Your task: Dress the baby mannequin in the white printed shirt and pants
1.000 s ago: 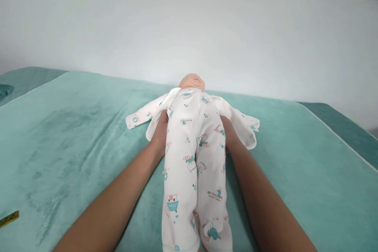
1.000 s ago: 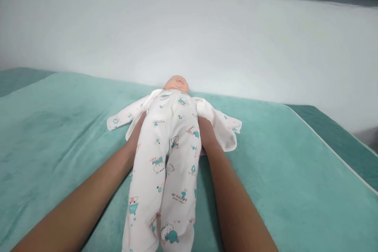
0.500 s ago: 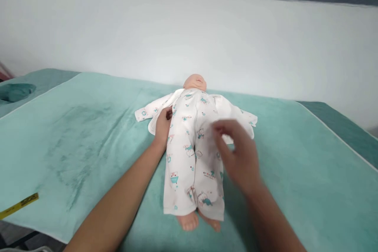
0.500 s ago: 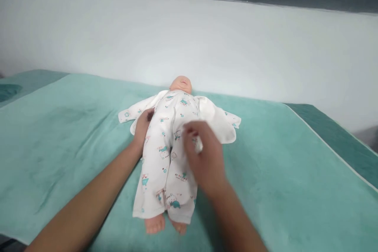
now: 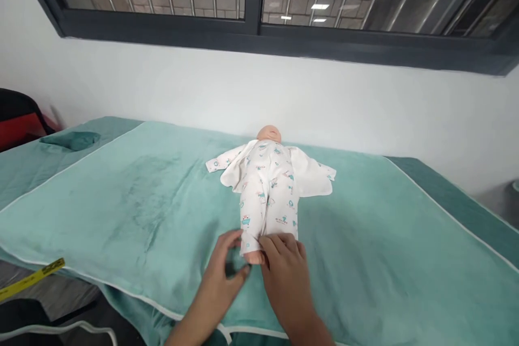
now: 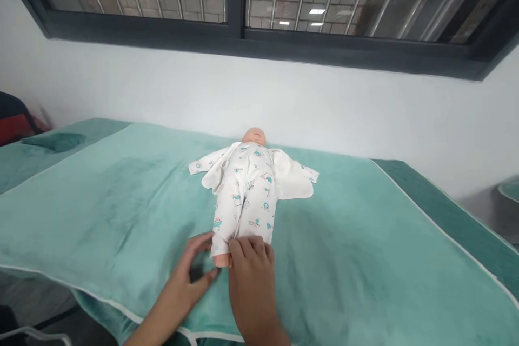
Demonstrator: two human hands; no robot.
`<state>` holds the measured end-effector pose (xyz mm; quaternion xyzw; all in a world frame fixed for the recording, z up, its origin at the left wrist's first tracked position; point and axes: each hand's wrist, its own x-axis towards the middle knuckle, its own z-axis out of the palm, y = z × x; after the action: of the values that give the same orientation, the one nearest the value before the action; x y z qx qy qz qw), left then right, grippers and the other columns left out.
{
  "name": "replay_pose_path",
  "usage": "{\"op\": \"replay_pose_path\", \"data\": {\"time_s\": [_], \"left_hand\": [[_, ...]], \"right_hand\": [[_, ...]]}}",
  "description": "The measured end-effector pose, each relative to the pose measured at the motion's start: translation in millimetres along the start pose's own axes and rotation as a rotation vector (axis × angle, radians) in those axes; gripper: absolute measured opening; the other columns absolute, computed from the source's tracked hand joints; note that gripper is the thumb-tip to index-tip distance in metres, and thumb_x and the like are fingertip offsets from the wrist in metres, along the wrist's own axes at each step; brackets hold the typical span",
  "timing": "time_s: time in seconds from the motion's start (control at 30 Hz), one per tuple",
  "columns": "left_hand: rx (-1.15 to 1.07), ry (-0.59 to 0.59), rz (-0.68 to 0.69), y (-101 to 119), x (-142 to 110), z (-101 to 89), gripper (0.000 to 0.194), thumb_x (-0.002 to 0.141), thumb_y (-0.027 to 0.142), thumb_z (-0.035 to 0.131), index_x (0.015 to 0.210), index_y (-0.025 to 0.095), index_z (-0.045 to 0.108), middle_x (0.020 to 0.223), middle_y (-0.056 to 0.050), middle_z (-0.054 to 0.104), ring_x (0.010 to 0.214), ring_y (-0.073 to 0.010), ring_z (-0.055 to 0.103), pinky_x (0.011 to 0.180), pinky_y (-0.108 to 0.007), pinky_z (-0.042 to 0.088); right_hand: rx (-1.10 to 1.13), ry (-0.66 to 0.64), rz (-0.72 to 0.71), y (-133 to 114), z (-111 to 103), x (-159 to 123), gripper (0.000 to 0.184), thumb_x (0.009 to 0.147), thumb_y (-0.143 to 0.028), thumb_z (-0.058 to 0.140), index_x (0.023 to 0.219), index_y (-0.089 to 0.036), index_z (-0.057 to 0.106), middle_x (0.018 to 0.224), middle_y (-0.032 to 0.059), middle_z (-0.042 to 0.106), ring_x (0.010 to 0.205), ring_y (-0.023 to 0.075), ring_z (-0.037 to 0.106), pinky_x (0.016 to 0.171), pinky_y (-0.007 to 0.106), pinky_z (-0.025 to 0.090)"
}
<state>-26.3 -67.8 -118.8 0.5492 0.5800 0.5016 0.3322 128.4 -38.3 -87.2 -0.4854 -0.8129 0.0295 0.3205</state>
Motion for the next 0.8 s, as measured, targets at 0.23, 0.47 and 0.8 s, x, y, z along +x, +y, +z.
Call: {"op": "replay_pose_path", "data": {"time_s": [0.23, 0.47, 0.8], "left_hand": [[0.360, 0.180, 0.279, 11, -18, 20.1, 0.040, 0.083, 0.015, 0.060, 0.122, 0.026, 0.056, 0.122, -0.010, 0.049, 0.109, -0.0219, 0.058, 0.091, -0.038, 0.053], [0.394, 0.274, 0.458, 19, -16, 13.2, 0.016, 0.088, 0.022, 0.059, 0.104, 0.020, 0.055, 0.096, -0.005, 0.059, 0.090, -0.0180, 0.062, 0.078, -0.030, 0.054], [0.388, 0.206, 0.395, 6, -24, 13.1, 0.018, 0.088, 0.019, 0.051, 0.106, 0.018, 0.056, 0.102, -0.009, 0.059, 0.094, -0.0197, 0.061, 0.080, -0.033, 0.053]], "right_hand": [[0.124, 0.056, -0.007, -14, -6, 0, 0.015, 0.085, -0.007, 0.055, 0.082, -0.021, 0.057, 0.082, 0.0018, 0.062, 0.085, 0.0210, 0.051, 0.087, 0.040, 0.035], [0.278, 0.057, 0.015, -19, -20, -12, 0.015, 0.084, -0.006, 0.050, 0.080, -0.021, 0.050, 0.079, 0.0013, 0.056, 0.083, 0.0200, 0.050, 0.081, 0.037, 0.040], [0.189, 0.115, 0.137, 24, -16, -41, 0.032, 0.091, -0.014, 0.049, 0.122, -0.024, 0.051, 0.119, 0.0103, 0.057, 0.112, 0.0260, 0.052, 0.089, 0.041, 0.046]]}}
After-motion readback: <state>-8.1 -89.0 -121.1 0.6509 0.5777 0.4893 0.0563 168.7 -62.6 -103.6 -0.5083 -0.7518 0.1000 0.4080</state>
